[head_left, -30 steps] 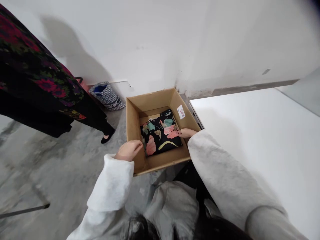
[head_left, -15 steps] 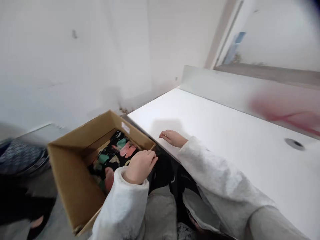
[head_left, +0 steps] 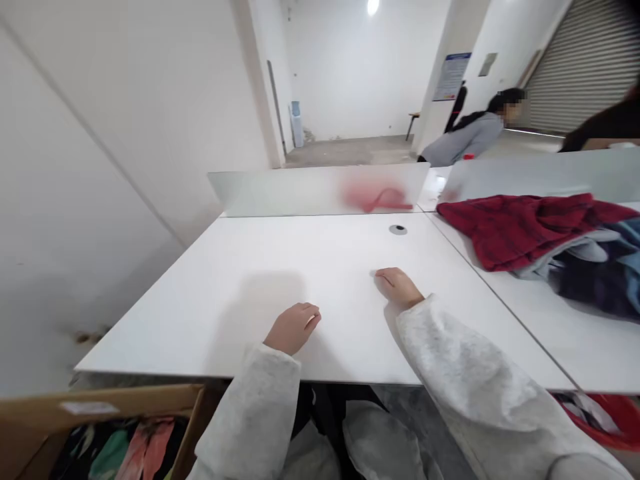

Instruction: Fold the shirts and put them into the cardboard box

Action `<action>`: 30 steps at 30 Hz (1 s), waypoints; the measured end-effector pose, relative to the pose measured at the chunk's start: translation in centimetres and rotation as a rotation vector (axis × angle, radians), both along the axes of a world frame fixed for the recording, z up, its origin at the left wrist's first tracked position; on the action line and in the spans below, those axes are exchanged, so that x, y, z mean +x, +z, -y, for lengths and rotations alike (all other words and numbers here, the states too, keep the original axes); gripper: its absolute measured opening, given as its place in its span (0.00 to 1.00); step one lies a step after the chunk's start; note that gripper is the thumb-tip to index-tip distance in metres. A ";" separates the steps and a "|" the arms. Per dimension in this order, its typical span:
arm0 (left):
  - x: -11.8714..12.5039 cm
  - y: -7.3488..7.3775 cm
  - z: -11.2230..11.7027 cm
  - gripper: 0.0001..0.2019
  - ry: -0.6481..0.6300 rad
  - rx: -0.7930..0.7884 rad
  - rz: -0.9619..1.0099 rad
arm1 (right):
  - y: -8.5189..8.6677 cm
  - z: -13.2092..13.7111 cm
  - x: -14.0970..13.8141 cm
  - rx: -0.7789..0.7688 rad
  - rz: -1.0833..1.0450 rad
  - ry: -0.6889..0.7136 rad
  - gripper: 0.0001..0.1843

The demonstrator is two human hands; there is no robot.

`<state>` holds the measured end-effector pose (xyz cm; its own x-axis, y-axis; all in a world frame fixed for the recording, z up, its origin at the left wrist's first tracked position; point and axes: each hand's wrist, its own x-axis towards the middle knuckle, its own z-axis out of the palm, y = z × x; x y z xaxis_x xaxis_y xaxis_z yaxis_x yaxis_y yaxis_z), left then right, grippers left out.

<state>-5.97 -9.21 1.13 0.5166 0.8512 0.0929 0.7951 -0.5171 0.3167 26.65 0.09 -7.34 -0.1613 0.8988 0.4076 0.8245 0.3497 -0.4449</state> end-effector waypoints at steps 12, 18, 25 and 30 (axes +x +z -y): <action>11.1 -6.0 -10.4 0.14 -0.335 0.068 0.119 | -1.2 4.8 18.9 0.002 -0.338 -0.891 0.21; 11.3 -8.3 -11.9 0.16 -0.376 0.095 0.161 | 0.1 4.1 23.6 0.202 -0.383 -1.218 0.20; 11.1 -7.5 -11.3 0.17 -0.376 0.076 0.120 | 1.5 2.6 28.4 0.347 -0.458 -1.516 0.25; 11.0 -6.9 -11.1 0.17 -0.367 0.062 0.099 | 0.6 2.8 31.8 0.305 -0.494 -1.535 0.21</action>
